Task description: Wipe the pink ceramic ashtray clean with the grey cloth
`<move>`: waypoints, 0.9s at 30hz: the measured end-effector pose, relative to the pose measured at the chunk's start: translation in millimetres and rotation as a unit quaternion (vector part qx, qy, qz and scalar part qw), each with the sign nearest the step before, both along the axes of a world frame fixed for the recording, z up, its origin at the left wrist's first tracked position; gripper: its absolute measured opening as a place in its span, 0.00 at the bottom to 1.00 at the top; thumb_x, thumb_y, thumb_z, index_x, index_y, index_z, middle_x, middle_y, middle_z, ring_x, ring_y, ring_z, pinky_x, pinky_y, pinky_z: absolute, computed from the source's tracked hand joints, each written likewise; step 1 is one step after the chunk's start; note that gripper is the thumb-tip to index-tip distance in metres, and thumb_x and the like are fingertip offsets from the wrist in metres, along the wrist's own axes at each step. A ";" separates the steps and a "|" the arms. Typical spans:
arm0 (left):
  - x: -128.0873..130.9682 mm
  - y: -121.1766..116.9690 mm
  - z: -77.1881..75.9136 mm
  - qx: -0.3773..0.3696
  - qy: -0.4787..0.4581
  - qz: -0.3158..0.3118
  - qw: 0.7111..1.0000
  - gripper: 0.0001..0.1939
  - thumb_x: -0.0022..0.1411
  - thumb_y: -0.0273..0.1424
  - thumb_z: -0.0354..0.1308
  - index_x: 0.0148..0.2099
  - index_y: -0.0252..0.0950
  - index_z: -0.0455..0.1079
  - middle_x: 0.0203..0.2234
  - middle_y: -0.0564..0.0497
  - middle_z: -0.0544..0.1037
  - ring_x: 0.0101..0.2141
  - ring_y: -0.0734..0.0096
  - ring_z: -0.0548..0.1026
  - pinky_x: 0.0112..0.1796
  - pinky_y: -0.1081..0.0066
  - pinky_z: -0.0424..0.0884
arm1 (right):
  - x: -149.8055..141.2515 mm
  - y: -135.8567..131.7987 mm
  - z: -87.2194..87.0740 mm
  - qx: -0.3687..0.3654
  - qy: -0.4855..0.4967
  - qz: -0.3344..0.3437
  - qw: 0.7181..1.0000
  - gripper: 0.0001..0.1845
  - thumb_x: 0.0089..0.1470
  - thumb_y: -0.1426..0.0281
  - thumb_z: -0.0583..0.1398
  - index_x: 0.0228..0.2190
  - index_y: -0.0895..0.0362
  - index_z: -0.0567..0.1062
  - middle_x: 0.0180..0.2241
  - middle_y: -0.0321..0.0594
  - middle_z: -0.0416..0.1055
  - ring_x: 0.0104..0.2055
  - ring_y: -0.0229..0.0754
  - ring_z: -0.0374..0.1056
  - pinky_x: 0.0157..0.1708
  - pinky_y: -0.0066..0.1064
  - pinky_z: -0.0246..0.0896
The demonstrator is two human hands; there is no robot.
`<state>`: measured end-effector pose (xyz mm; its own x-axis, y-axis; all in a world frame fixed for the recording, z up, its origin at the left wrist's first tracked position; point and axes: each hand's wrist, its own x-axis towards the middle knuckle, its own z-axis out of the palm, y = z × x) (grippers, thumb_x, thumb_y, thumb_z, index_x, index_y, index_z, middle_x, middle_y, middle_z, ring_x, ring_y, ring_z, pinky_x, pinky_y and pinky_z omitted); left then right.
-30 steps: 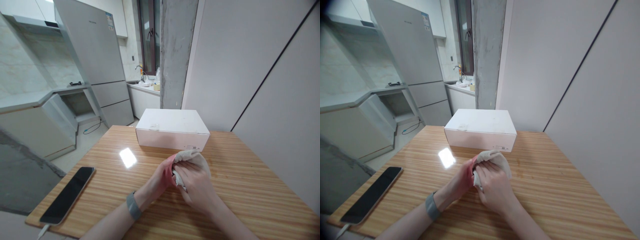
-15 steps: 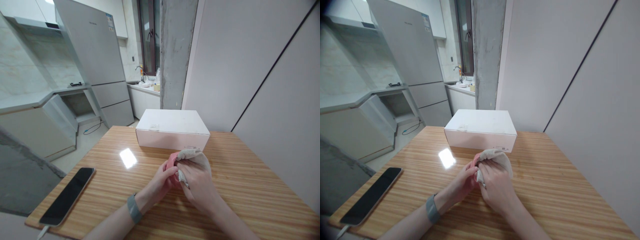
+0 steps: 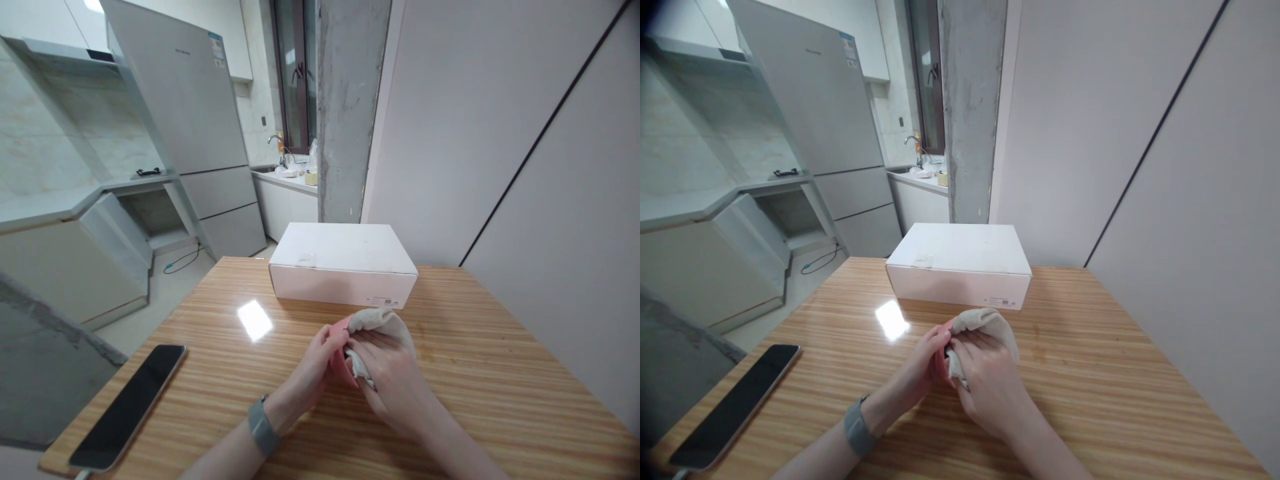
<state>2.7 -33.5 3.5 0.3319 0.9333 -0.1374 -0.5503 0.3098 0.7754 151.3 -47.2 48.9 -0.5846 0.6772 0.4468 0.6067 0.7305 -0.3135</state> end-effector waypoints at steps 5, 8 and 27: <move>1.2 0.6 1.8 -0.005 0.003 0.061 0.998 0.18 0.50 0.35 0.68 0.39 0.36 0.65 0.33 0.51 0.75 0.31 0.72 0.74 0.32 0.73 0.68 | 4.8 6.0 -2.0 -0.022 0.058 -0.004 0.998 0.18 0.58 0.73 0.51 0.48 0.61 0.72 0.48 0.53 0.74 0.52 0.53 0.68 0.54 0.48 0.62; -1.4 4.7 2.1 -0.003 0.032 0.099 0.995 0.20 0.48 0.36 0.70 0.39 0.36 0.64 0.32 0.51 0.76 0.32 0.69 0.75 0.34 0.71 0.69 | 10.3 10.2 -3.4 -0.092 0.149 0.016 0.984 0.19 0.63 0.68 0.50 0.50 0.57 0.73 0.51 0.48 0.73 0.55 0.51 0.66 0.57 0.47 0.59; -28.0 8.6 13.4 -0.157 -0.159 -0.139 0.965 0.23 0.62 0.44 0.54 0.45 0.28 0.74 0.33 0.44 0.81 0.28 0.69 0.77 0.32 0.72 0.70 | 28.1 25.7 -5.0 -0.519 0.632 -0.049 0.573 0.18 0.54 0.55 0.60 0.34 0.57 0.80 0.34 0.45 0.82 0.43 0.54 0.76 0.47 0.46 0.70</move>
